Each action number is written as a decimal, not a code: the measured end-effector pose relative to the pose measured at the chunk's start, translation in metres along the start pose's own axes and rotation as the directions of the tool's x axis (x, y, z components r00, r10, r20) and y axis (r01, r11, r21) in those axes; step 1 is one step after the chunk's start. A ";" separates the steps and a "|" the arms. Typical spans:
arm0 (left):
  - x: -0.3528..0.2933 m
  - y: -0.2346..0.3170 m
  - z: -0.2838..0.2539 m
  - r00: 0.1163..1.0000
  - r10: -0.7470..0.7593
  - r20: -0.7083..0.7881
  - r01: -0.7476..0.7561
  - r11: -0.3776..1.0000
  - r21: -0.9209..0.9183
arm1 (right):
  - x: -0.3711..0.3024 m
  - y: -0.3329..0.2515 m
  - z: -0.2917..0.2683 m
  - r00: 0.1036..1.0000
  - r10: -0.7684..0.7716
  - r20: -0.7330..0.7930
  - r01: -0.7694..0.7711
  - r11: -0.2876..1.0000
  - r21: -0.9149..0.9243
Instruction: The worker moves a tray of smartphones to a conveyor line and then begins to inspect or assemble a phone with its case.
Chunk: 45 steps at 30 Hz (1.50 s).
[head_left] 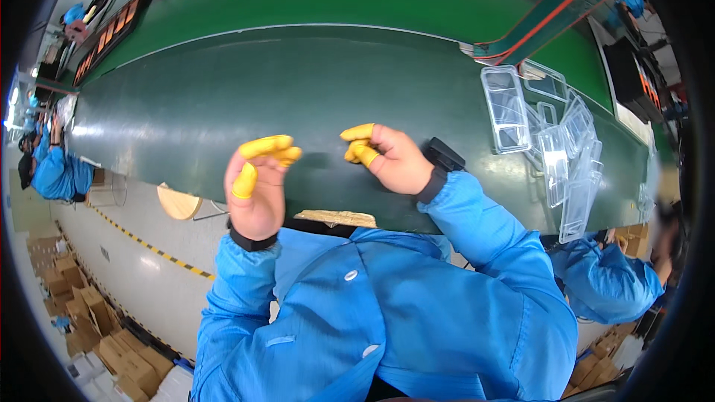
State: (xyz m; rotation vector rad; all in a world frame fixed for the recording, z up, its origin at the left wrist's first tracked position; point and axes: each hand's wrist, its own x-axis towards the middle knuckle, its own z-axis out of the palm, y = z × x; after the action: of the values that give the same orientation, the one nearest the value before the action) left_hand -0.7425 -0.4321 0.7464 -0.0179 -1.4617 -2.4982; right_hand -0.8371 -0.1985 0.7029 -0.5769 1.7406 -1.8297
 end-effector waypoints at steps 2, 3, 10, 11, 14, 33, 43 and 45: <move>-0.003 0.004 0.020 0.985 -0.112 0.130 0.145 0.950 -0.278 | 0.000 0.004 -0.001 1.000 0.013 0.017 -0.013 1.000 0.029; -0.006 0.005 0.025 0.987 -0.110 0.118 0.139 0.952 -0.275 | 0.000 0.002 -0.001 1.000 0.013 0.013 -0.013 1.000 -0.001; -0.022 0.013 0.028 0.984 -0.169 0.057 0.161 0.979 0.126 | 0.000 -0.002 0.002 1.000 0.021 -0.001 -0.021 0.999 0.036; -0.021 0.016 0.031 0.992 -0.123 0.019 0.110 0.939 0.325 | 0.000 -0.005 0.001 1.000 0.025 0.017 -0.025 0.999 0.039; -0.025 0.028 0.031 0.999 -0.046 -0.003 0.041 0.877 0.478 | -0.008 -0.014 0.006 0.997 0.026 0.068 -0.032 0.996 0.082; -0.041 0.060 0.039 0.917 -0.188 0.353 -0.072 0.791 0.608 | -0.055 -0.077 0.045 0.885 -0.169 0.435 0.144 0.986 0.090; -0.051 0.062 0.061 0.821 -0.104 0.561 -0.492 0.369 0.789 | -0.052 -0.080 0.067 0.926 -0.067 0.371 0.123 0.984 -0.130; -0.054 0.059 0.058 0.829 -0.064 0.555 -0.506 0.336 0.795 | -0.051 -0.083 0.071 0.941 -0.153 0.301 0.181 0.981 -0.067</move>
State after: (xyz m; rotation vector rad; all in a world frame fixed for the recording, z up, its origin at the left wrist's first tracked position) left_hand -0.6845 -0.3982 0.8185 -0.6701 -2.6656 -1.0865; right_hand -0.7604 -0.2180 0.7942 -1.0096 1.6212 -1.6745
